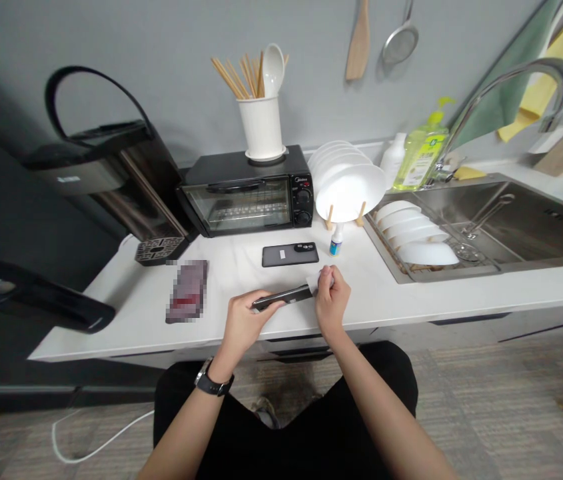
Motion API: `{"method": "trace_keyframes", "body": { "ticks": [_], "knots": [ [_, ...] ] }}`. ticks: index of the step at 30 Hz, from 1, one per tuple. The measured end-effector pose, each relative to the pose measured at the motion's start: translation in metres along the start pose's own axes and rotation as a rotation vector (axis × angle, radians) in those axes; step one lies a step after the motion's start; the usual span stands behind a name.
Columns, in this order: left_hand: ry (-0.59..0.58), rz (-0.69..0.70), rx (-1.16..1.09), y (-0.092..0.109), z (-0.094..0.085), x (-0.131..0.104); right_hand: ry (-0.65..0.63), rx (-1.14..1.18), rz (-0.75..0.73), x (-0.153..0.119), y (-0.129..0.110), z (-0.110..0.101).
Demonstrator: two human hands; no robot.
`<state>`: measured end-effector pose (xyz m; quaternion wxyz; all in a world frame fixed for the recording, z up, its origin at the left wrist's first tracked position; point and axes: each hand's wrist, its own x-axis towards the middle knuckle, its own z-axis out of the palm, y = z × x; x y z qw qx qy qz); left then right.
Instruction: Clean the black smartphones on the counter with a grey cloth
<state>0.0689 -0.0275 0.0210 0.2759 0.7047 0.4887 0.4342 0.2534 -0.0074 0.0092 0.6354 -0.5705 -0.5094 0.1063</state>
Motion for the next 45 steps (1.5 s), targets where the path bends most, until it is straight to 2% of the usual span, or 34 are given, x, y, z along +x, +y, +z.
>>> {"method": "trace_keyframes", "body": {
  "ticks": [4,7,10,12,17,19,21,23,25,27,29,31,34,37,39,41,45],
  "knots": [
    [0.035,-0.084,-0.090,-0.015,0.009,0.001,-0.073,-0.051,-0.019,-0.002,0.005,0.000],
    [0.034,-0.090,-0.095,-0.017,0.010,0.001,-0.145,-0.114,-0.073,0.003,0.009,-0.002],
    [0.011,-0.065,-0.106,-0.015,0.009,0.002,-0.221,-0.232,-0.258,-0.001,0.002,0.000],
    [-0.002,-0.050,-0.114,-0.016,0.009,0.002,-0.285,-0.312,-0.382,-0.014,-0.011,0.008],
    [-0.034,0.023,-0.056,-0.031,0.007,-0.001,-0.599,-0.329,-0.552,-0.049,-0.045,0.032],
    [-0.063,0.008,-0.001,-0.036,0.006,-0.001,-0.700,-0.316,-0.660,-0.046,-0.043,0.030],
    [-0.101,-0.031,0.027,-0.037,0.006,-0.001,-0.761,-0.316,-0.774,-0.030,-0.029,0.019],
    [-0.149,-0.059,-0.017,-0.033,0.006,0.000,-0.732,-0.368,-0.798,-0.007,-0.010,0.002],
    [-0.192,-0.062,-0.090,-0.027,0.006,0.001,-0.632,-0.468,-0.727,0.013,0.005,-0.013],
    [-0.208,-0.049,-0.121,-0.023,0.005,0.002,-0.529,-0.565,-0.635,0.024,0.010,-0.020],
    [-0.208,-0.035,-0.108,-0.021,0.005,0.003,-0.444,-0.613,-0.547,0.019,0.004,-0.015],
    [-0.209,-0.028,-0.069,-0.022,0.005,0.004,-0.401,-0.581,-0.496,0.001,-0.011,0.000],
    [-0.193,0.032,0.035,-0.030,0.005,0.002,-0.508,-0.424,-0.545,-0.034,-0.037,0.024],
    [-0.127,0.113,0.146,-0.038,0.006,-0.001,-0.667,-0.325,-0.699,-0.051,-0.046,0.032],
    [-0.108,0.114,0.186,-0.040,0.007,-0.002,-0.700,-0.329,-0.796,-0.042,-0.037,0.024],
    [-0.136,0.095,0.158,-0.036,0.008,-0.003,-0.677,-0.391,-0.821,-0.022,-0.019,0.009],
    [-0.161,0.079,-0.032,-0.023,0.007,0.000,-0.509,-0.584,-0.684,0.020,0.013,-0.018]
  ]
}}
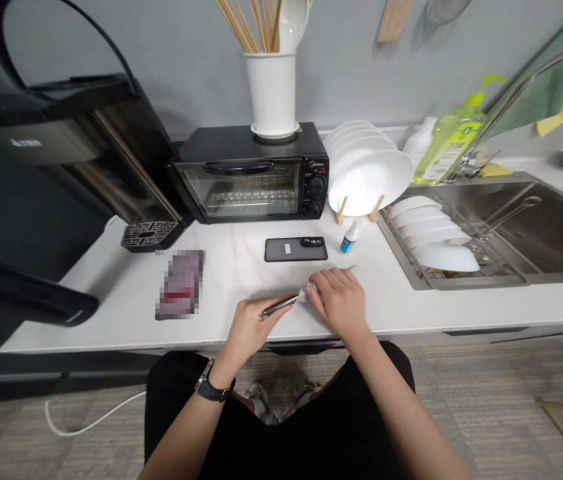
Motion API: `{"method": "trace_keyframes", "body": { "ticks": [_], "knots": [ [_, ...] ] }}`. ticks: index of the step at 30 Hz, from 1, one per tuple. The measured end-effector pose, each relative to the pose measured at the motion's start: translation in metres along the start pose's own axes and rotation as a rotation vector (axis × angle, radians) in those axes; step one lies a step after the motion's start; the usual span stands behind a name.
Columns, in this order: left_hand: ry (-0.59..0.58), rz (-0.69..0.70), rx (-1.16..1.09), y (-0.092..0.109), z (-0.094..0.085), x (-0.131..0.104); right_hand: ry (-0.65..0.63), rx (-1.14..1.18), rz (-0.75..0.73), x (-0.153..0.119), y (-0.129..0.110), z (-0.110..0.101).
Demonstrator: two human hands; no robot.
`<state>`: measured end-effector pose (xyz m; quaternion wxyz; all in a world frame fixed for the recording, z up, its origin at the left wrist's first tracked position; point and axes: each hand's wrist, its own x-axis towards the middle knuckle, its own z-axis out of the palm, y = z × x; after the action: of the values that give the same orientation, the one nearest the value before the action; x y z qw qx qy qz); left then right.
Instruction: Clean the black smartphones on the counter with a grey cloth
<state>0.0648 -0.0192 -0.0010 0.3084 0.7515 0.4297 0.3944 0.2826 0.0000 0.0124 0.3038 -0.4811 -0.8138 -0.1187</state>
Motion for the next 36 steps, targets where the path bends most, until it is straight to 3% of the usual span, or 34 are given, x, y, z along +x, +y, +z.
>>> {"method": "trace_keyframes", "body": {
  "ticks": [2,5,9,11,13,15,18,20,22,25,27,29,31,33,36],
  "knots": [
    [0.014,-0.010,-0.034,0.004,0.000,0.001,0.029,-0.029,0.088,0.001,0.003,0.000],
    [0.017,-0.037,0.009,0.000,-0.001,0.001,0.045,0.064,0.133,0.004,-0.031,0.006],
    [0.026,0.026,0.117,-0.014,-0.001,-0.002,-0.012,0.242,0.049,0.004,-0.094,0.016],
    [0.031,0.072,0.140,-0.019,-0.001,-0.003,-0.048,0.249,-0.066,0.002,-0.102,0.018],
    [0.041,0.056,0.151,-0.019,-0.001,-0.004,-0.055,0.209,-0.195,0.000,-0.087,0.016],
    [0.033,0.002,0.129,-0.013,-0.001,-0.003,-0.030,0.145,-0.241,-0.002,-0.055,0.012],
    [-0.006,-0.058,0.022,-0.002,-0.002,-0.001,0.012,0.015,-0.104,0.000,-0.007,0.002],
    [-0.009,-0.078,-0.028,0.002,-0.003,0.000,0.026,-0.063,0.006,0.004,0.005,-0.001],
    [0.000,-0.086,-0.019,0.003,-0.003,0.001,0.035,-0.097,0.093,0.009,-0.006,0.000],
    [0.034,-0.046,0.067,-0.004,-0.002,0.000,0.010,-0.001,0.129,0.012,-0.057,0.007],
    [0.056,0.005,0.113,-0.010,-0.002,-0.001,-0.020,0.120,0.058,0.012,-0.091,0.011],
    [0.065,0.044,0.132,-0.013,-0.002,-0.001,-0.046,0.176,-0.037,0.011,-0.108,0.013],
    [0.059,0.046,0.139,-0.013,-0.003,-0.002,-0.073,0.194,-0.152,0.009,-0.100,0.011],
    [0.034,0.003,0.127,-0.009,-0.004,-0.002,-0.081,0.177,-0.211,0.007,-0.071,0.007],
    [-0.037,-0.107,0.037,0.001,-0.007,0.001,-0.030,0.112,-0.154,0.005,-0.019,0.000]
  ]
}}
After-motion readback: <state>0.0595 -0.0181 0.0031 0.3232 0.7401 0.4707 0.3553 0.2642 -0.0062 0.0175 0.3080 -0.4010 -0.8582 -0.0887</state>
